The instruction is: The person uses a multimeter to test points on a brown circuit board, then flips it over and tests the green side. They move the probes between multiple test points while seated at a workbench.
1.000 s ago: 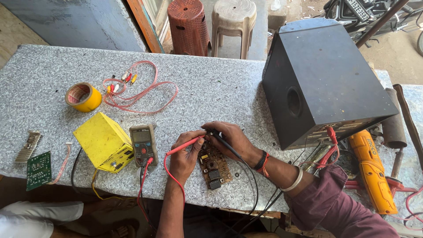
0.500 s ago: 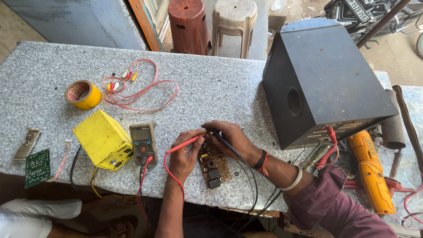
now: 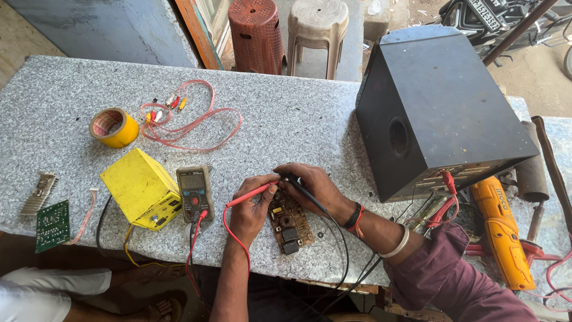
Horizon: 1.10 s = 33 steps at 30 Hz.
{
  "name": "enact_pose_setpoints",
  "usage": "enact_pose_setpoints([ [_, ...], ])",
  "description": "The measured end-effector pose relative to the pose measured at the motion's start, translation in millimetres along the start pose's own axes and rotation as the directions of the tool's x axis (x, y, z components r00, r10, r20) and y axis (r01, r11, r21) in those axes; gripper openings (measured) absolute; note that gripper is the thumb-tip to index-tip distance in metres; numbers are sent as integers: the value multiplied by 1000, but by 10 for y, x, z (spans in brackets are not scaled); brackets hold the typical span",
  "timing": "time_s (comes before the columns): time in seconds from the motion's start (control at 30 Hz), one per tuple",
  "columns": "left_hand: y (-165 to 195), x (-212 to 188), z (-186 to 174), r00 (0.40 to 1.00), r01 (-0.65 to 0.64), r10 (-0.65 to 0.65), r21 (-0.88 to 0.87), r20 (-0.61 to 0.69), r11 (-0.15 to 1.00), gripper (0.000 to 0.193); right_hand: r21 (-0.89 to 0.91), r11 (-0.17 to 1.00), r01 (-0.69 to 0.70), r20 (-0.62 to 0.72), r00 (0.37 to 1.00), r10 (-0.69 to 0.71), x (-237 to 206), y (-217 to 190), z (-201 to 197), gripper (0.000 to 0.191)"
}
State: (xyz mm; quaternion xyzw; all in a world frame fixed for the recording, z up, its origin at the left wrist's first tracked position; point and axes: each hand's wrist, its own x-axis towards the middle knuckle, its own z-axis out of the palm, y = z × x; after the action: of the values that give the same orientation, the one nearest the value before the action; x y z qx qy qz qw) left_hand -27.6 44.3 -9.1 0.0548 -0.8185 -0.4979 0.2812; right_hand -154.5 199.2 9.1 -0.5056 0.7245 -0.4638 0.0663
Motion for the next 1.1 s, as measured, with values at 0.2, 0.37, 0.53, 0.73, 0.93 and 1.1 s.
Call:
enact_pose_setpoints([
  [0.2, -10, -4, 7, 1000, 16, -16, 0, 2, 1000, 25, 3, 1000, 17, 3, 1000, -17, -3, 19, 8, 32],
  [0.37, -4, -4, 4, 1000, -5, 5, 1, 2, 1000, 25, -4, 1000, -20, 10, 1000, 20, -2, 4, 2, 33],
  [0.53, 1, 0, 6, 1000, -10, 10, -3, 3, 1000, 25, -4, 1000, 18, 2, 1000, -18, 3, -6, -7, 33],
  [0.73, -3, -10, 3, 1000, 23, -23, -8, 3, 1000, 26, 9, 998, -59, 28, 998, 58, 8, -11, -9, 32],
  [0.93, -42, -8, 22, 1000, -4, 4, -2, -12, 1000, 25, 14, 999, -29, 30, 999, 29, 2, -21, -19, 33],
  [1.1, -62, -16, 24, 1000, -3, 3, 2, -12, 1000, 25, 16, 1000, -22, 28, 999, 22, 1, -29, -24, 33],
])
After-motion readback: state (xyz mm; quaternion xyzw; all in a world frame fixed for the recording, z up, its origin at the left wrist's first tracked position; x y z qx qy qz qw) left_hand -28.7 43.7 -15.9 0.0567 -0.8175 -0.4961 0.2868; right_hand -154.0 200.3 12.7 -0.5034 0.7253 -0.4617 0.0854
